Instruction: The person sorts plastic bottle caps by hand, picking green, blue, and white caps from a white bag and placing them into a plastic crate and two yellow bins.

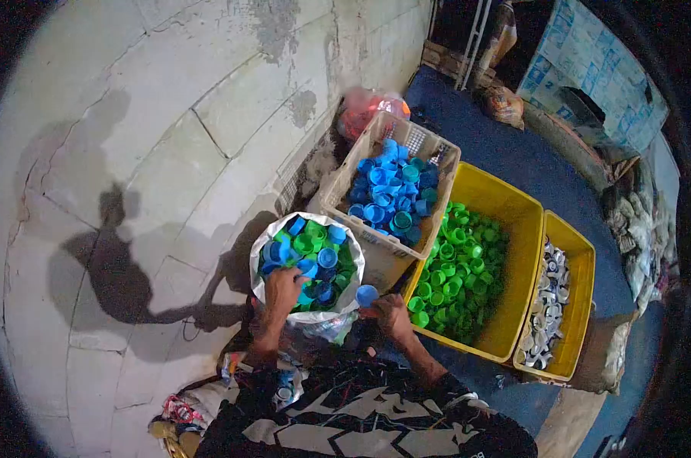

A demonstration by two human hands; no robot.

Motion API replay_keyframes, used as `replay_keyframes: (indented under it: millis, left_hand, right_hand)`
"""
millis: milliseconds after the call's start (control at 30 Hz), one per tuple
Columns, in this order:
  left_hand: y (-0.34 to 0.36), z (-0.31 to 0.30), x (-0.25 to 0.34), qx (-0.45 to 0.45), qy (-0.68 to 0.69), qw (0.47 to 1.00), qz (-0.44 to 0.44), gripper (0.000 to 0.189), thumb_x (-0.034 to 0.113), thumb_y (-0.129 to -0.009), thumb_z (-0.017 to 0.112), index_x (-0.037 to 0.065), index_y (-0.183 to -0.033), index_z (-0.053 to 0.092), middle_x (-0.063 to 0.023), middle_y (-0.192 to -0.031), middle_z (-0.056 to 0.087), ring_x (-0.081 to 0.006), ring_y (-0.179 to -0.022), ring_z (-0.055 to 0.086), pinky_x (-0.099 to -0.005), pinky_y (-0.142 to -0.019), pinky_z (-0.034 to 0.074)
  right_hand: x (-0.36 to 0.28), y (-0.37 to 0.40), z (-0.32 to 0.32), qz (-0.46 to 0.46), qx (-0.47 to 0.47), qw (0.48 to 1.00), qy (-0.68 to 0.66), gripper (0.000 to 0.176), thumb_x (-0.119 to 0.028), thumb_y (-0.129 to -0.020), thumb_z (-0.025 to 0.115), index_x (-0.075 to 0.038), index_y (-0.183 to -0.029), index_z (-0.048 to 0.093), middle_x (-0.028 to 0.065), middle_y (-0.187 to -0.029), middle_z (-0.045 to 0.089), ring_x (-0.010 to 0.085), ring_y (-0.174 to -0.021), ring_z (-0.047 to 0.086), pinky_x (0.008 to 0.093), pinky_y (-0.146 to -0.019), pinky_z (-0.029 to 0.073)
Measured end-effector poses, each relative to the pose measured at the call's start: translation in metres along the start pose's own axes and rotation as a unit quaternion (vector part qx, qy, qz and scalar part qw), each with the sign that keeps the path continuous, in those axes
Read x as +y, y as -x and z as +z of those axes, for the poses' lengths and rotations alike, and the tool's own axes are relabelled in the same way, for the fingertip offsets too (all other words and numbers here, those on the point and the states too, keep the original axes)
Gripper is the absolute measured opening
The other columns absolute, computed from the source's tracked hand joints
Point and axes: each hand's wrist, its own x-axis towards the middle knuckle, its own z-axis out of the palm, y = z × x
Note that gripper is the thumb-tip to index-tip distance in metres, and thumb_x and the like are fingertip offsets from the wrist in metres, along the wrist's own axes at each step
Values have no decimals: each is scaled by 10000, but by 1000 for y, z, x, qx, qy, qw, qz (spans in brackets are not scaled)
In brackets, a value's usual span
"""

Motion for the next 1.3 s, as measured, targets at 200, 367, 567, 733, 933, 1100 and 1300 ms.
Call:
replay_keyframes:
  millis: [200,367,567,733,933,1100,1300]
  left_hand:
    - [-39,23,54,-32,80,994,61,217,222,-744,744,51,-860,679,-184,-822,653,-389,-794,615,-468,-699,482]
    - [-112,34,111,-23,61,986,155,249,182,-758,726,33,-945,656,-202,-888,648,-398,-816,612,-465,-717,486]
    - [-177,64,127,-6,-15,990,141,566,171,-744,717,-19,-1239,519,-217,-1000,645,-388,-907,613,-468,-801,483]
    - [-159,70,82,-3,12,993,117,427,184,-739,730,-6,-1101,608,-212,-953,663,-406,-915,615,-468,-815,478]
    - [-116,57,-7,-4,41,999,17,312,172,-744,737,12,-1000,659,-205,-945,670,-377,-914,633,-453,-794,489]
    - [-70,48,-44,-11,85,996,-31,289,161,-754,735,22,-999,669,-186,-964,678,-348,-932,643,-420,-829,494]
    - [-12,43,-46,28,122,988,-89,258,163,-757,748,22,-961,675,-151,-938,687,-304,-870,662,-383,-773,508]
  right_hand:
    - [-4,-22,-37,119,7,990,-73,167,-86,-794,601,-58,-947,662,173,-902,613,383,-896,544,435,-720,461]
    - [4,-88,-78,100,156,982,40,219,-122,-796,645,-31,-994,638,185,-969,610,398,-911,570,456,-792,480]
    - [34,-154,-101,194,184,964,16,371,-120,-796,668,-16,-1141,581,213,-1085,616,417,-978,573,462,-836,479]
    - [58,-113,-76,132,212,967,52,350,-92,-788,640,-7,-1124,587,248,-1024,622,432,-925,589,468,-797,488]
    - [78,-56,-32,132,177,973,-62,253,-54,-767,625,-14,-1016,614,222,-838,642,407,-776,630,417,-673,506]
    - [64,-45,-18,227,69,969,-69,240,-70,-758,615,-9,-991,629,210,-882,653,380,-817,642,406,-689,507]
    - [68,-60,13,155,0,984,-90,305,-70,-736,629,-13,-1035,639,219,-909,659,390,-865,637,424,-749,510]
